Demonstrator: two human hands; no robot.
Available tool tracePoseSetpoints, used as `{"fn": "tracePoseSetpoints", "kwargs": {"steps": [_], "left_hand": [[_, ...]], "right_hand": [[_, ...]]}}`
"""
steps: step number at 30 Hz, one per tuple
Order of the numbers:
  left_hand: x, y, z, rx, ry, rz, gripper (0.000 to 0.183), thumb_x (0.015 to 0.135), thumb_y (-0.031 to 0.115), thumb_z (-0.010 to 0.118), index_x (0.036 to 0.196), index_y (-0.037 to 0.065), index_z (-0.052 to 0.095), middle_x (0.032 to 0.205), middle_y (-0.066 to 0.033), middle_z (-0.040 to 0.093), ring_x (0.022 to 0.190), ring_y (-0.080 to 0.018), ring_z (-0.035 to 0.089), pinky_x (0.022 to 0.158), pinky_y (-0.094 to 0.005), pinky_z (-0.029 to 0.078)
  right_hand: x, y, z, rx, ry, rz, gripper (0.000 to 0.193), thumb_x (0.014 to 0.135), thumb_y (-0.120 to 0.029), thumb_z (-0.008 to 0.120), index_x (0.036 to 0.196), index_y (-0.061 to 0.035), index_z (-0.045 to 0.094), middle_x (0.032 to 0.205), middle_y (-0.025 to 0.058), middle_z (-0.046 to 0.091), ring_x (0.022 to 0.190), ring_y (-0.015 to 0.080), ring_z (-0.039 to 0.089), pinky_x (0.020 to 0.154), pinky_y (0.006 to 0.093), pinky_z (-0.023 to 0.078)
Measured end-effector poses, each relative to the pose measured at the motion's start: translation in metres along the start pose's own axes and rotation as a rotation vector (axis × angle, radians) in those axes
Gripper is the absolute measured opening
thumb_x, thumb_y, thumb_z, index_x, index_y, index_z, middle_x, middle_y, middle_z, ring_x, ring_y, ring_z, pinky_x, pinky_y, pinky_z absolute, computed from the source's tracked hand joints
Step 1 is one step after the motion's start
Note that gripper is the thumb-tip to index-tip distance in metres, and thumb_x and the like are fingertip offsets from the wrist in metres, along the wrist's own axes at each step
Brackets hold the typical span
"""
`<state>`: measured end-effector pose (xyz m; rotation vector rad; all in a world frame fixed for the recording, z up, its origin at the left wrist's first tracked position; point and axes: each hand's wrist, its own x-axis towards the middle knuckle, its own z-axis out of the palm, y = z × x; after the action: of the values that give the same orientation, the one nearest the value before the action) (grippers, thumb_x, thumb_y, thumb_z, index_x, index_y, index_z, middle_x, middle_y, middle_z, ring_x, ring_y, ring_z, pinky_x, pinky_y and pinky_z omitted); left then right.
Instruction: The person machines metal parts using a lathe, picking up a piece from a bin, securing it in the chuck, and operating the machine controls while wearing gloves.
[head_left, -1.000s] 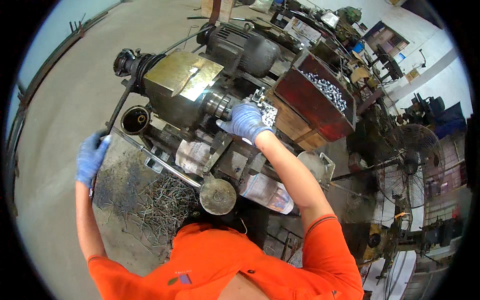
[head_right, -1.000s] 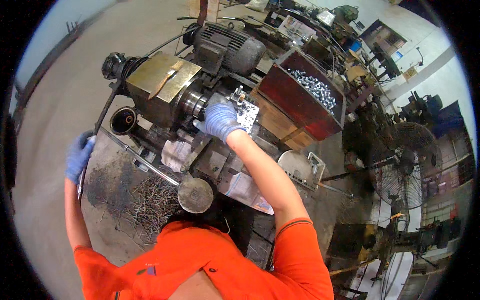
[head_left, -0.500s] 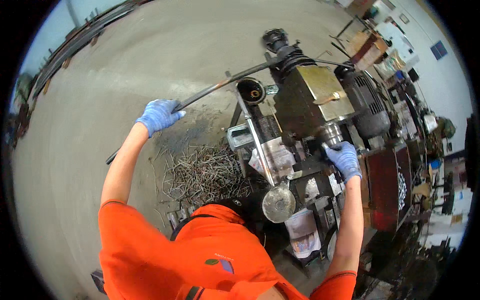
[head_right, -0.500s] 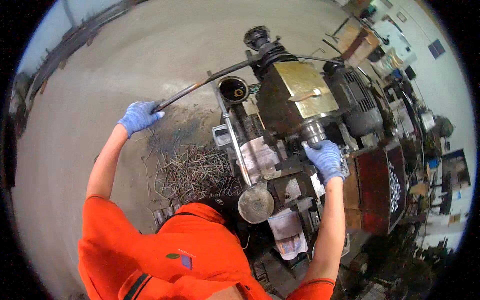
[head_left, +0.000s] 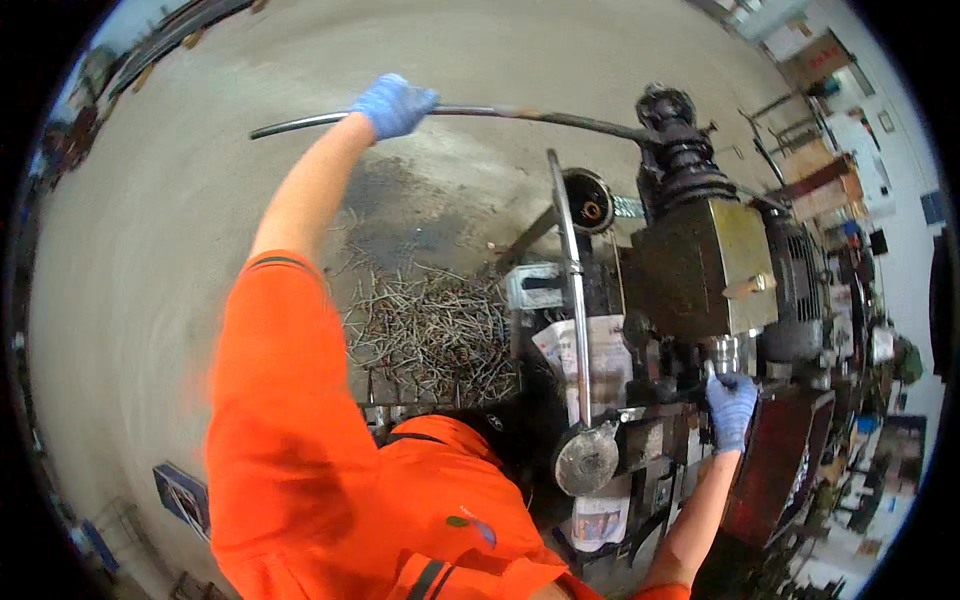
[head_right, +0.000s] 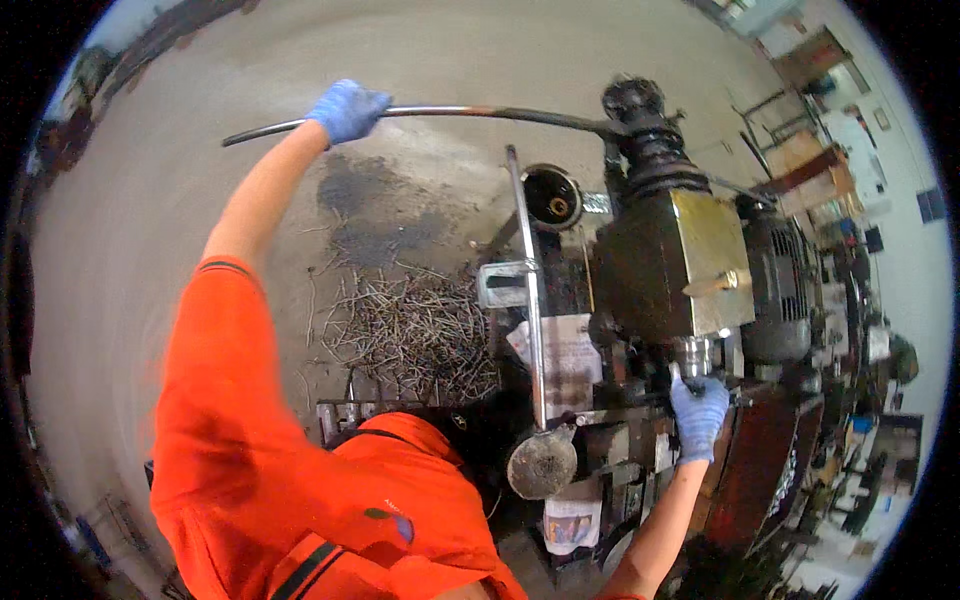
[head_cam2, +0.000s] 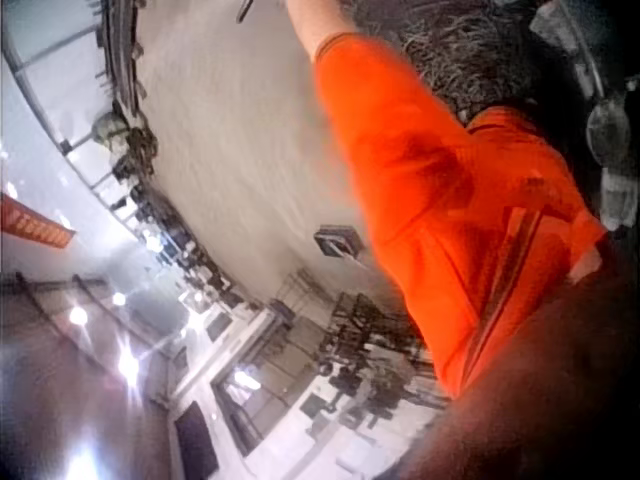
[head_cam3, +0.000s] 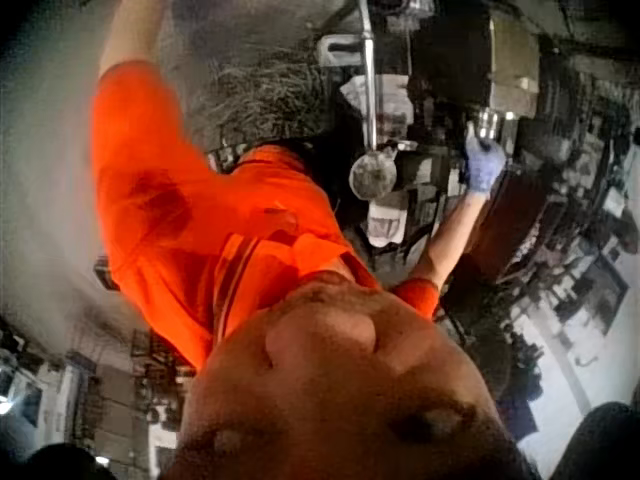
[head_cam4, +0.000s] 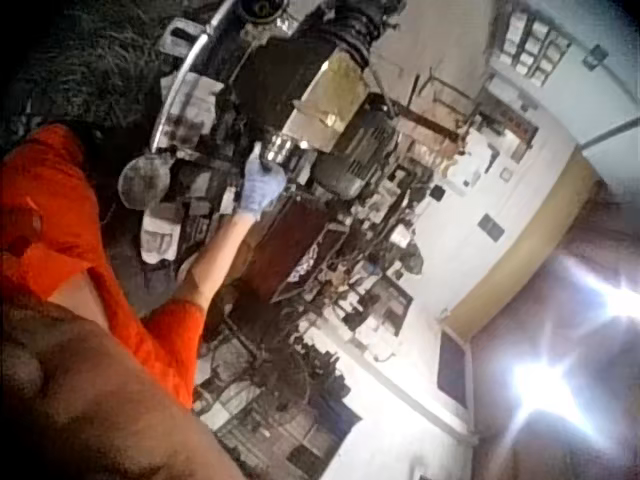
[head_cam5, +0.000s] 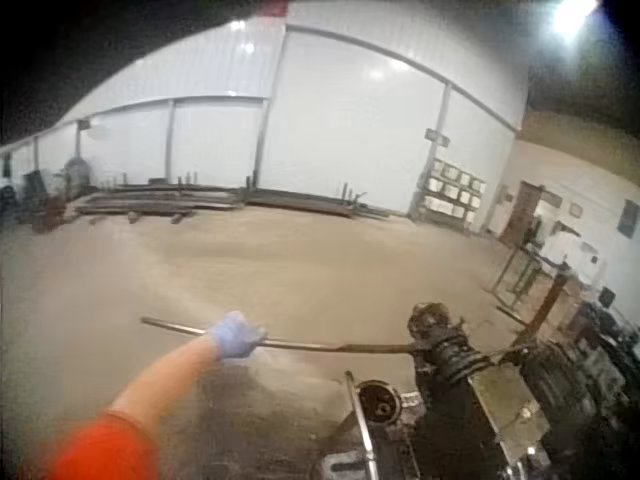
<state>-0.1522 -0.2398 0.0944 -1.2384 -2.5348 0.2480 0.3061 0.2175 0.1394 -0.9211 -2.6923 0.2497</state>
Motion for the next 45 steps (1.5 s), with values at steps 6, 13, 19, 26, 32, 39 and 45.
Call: {"fn": "tracePoseSetpoints", "kwargs": {"steps": [6,13,19,26,32,39,45], "left_hand": [[-0.004,0.015,-0.006,-0.049,-0.105,-0.189,0.014,0.077,0.019,0.051,0.083,0.009,0.058,0.073,-0.0144,0.063,0.068,-0.0324,0.063,0.058,-0.0447,0.049],[-0.022,0.043,-0.036,-0.141,-0.197,-0.257,0.018,0.076,0.015,0.051,0.087,0.009,0.064,0.08,-0.0147,0.065,0.077,-0.0306,0.064,0.066,-0.0414,0.051],[-0.032,0.062,-0.042,-0.216,-0.143,-0.324,0.018,0.076,0.016,0.051,0.085,0.009,0.064,0.078,-0.0143,0.065,0.076,-0.0313,0.064,0.065,-0.0423,0.05],[0.002,0.183,-0.06,-0.717,0.871,-0.061,0.028,0.08,0.03,0.056,0.1,0.01,0.061,0.083,-0.0135,0.063,0.077,-0.0297,0.06,0.069,-0.0392,0.048],[-0.012,0.284,0.06,-0.639,-0.476,-0.223,0.047,0.077,0.046,0.055,0.108,0.011,0.06,0.102,-0.0168,0.062,0.095,-0.0338,0.059,0.085,-0.0427,0.045],[0.042,0.293,0.158,0.001,-0.375,0.445,0.021,0.074,0.034,0.052,0.082,0.019,0.066,0.082,-0.0067,0.066,0.079,-0.0261,0.062,0.065,-0.0368,0.048],[0.037,0.282,0.147,-0.197,-0.357,0.169,0.024,0.077,0.036,0.05,0.083,0.018,0.064,0.088,-0.0081,0.065,0.079,-0.0295,0.061,0.063,-0.0389,0.047]], "right_hand": [[0.004,-0.017,-0.002,0.034,-0.073,0.028,0.03,0.069,-0.024,0.073,0.065,0.0036,0.064,0.061,0.0151,0.063,0.054,0.0224,0.059,0.06,0.0341,0.046],[-0.003,-0.023,-0.009,-0.022,-0.016,0.018,0.032,0.068,-0.027,0.077,0.071,0.0032,0.065,0.067,0.0142,0.065,0.059,0.0199,0.06,0.063,0.0326,0.047],[-0.014,-0.023,-0.013,0.027,0.03,-0.021,0.031,0.068,-0.026,0.075,0.071,0.0026,0.066,0.067,0.0153,0.064,0.06,0.0232,0.061,0.064,0.0336,0.048],[-0.07,-0.015,-0.081,0.018,0.316,-0.234,0.018,0.064,-0.018,0.072,0.072,-0.003,0.066,0.092,0.0146,0.064,0.087,0.0311,0.058,0.08,0.0386,0.044],[-0.177,0.042,-0.125,-0.108,0.382,0.055,0.016,0.062,-0.016,0.075,0.07,-0.0055,0.066,0.091,0.012,0.064,0.088,0.029,0.057,0.081,0.0374,0.044],[-0.329,0.12,-0.134,0.0,0.34,0.596,0.02,0.065,-0.017,0.074,0.076,-0.0008,0.067,0.077,0.0134,0.065,0.075,0.0261,0.061,0.072,0.0337,0.047],[-0.404,0.202,-0.129,-0.131,0.212,0.832,0.036,0.067,-0.028,0.074,0.089,-0.0005,0.066,0.089,0.0167,0.065,0.083,0.0269,0.063,0.076,0.0323,0.048]]}}
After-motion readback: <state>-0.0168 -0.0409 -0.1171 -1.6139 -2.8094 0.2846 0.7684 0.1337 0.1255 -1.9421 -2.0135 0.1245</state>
